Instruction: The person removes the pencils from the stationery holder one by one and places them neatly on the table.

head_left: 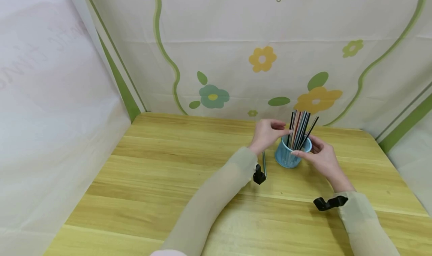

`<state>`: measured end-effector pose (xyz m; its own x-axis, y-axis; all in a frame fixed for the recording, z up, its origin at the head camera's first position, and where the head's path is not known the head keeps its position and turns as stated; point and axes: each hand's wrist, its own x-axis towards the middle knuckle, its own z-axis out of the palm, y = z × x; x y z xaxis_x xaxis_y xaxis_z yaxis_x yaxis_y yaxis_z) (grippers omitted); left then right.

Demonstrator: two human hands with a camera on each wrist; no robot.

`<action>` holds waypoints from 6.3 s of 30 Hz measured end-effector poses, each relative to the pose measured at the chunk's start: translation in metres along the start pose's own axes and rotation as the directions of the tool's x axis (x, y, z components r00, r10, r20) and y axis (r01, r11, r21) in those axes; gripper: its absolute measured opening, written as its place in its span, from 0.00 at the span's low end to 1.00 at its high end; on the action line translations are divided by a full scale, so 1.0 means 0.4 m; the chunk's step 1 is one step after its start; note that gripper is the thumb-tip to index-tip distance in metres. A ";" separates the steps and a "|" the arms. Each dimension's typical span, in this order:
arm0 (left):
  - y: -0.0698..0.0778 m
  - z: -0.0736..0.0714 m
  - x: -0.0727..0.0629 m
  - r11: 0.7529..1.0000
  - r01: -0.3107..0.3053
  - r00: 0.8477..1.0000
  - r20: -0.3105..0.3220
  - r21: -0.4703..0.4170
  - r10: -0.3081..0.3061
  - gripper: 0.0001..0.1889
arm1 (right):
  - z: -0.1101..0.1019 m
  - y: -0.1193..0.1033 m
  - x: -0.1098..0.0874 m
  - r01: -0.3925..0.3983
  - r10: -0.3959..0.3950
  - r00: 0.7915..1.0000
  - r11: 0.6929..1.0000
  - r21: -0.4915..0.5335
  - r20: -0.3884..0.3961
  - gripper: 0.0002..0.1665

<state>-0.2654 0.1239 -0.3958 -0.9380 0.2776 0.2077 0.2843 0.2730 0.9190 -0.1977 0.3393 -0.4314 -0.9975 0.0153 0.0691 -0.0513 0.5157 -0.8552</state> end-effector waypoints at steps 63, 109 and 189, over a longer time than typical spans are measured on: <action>0.037 -0.018 0.006 0.983 -0.006 0.998 -0.058 -0.185 -0.004 0.09 | 0.004 -0.006 -0.007 0.022 -0.022 1.000 1.000 0.001 -0.017 0.50; 0.048 -0.198 -0.008 0.880 -0.022 0.980 -0.185 -0.474 -0.075 0.09 | 0.000 -0.007 -0.008 0.017 -0.015 0.998 1.000 0.018 -0.065 0.51; -0.176 -0.105 -0.090 0.881 0.473 0.878 -0.078 -0.004 -0.471 0.08 | 0.011 -0.004 -0.015 0.026 -0.023 0.997 0.999 0.040 -0.069 0.50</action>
<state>-0.2599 0.0559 -0.4540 -0.9734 0.0436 -0.2248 -0.1935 0.3685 0.9093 -0.1920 0.3345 -0.4325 -0.9904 0.0624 0.1236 -0.0787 0.4809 -0.8733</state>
